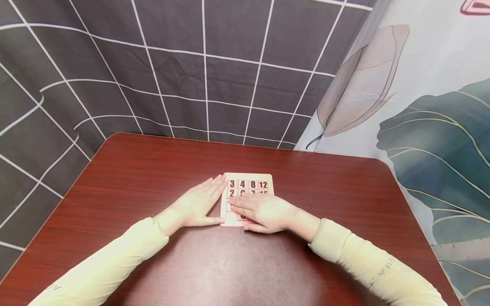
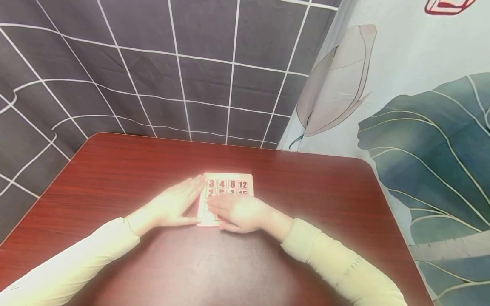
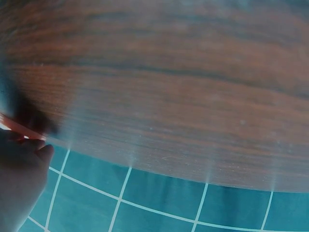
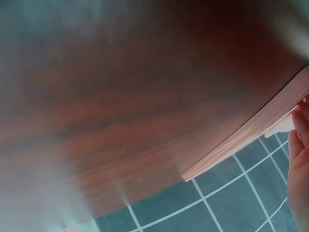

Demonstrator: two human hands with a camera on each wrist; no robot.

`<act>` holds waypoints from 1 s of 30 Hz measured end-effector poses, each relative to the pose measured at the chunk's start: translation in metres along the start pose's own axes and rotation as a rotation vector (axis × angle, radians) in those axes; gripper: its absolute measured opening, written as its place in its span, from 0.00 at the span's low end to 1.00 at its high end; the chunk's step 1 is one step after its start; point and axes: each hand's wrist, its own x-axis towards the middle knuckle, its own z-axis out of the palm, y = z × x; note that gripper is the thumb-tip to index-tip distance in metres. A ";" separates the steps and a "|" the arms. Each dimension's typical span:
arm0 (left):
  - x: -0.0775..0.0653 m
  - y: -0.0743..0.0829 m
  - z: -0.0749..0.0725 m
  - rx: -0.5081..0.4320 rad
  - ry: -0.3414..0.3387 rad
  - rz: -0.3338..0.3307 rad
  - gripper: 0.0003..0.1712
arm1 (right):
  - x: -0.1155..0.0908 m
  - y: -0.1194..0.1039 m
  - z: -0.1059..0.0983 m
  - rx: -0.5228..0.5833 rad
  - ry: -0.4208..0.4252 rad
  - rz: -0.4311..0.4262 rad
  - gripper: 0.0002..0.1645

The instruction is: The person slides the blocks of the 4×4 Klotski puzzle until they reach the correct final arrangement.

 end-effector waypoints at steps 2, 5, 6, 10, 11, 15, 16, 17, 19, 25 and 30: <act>0.000 0.000 0.000 0.003 0.000 0.000 0.62 | 0.001 0.003 0.000 0.000 -0.005 0.030 0.36; 0.000 0.001 -0.001 0.007 -0.003 -0.002 0.62 | 0.003 0.005 0.001 0.000 -0.012 0.055 0.36; 0.000 0.001 -0.001 0.007 -0.004 -0.002 0.62 | 0.003 0.006 0.001 0.004 -0.011 0.055 0.36; 0.000 0.002 -0.001 0.007 -0.005 -0.005 0.61 | -0.002 0.004 0.001 0.013 0.007 0.036 0.36; 0.000 0.002 -0.002 0.006 -0.004 -0.005 0.61 | -0.005 0.003 0.000 0.018 0.018 0.028 0.36; 0.000 0.002 -0.002 0.002 -0.003 -0.007 0.62 | -0.018 -0.001 -0.004 0.025 0.056 -0.005 0.38; 0.000 0.002 -0.002 0.000 -0.002 -0.008 0.62 | -0.021 -0.003 -0.005 0.021 0.060 -0.014 0.38; 0.000 0.002 -0.002 -0.001 -0.002 -0.009 0.62 | -0.024 -0.004 -0.006 0.014 0.063 -0.022 0.39; 0.000 0.002 -0.001 -0.004 -0.002 -0.011 0.62 | -0.029 -0.007 -0.008 0.004 0.056 -0.034 0.39; -0.001 0.002 -0.002 -0.008 0.001 -0.012 0.61 | -0.032 -0.014 -0.005 0.000 0.030 -0.030 0.38; -0.002 0.002 -0.002 -0.008 0.001 -0.011 0.61 | -0.024 -0.014 0.000 -0.001 0.040 -0.037 0.39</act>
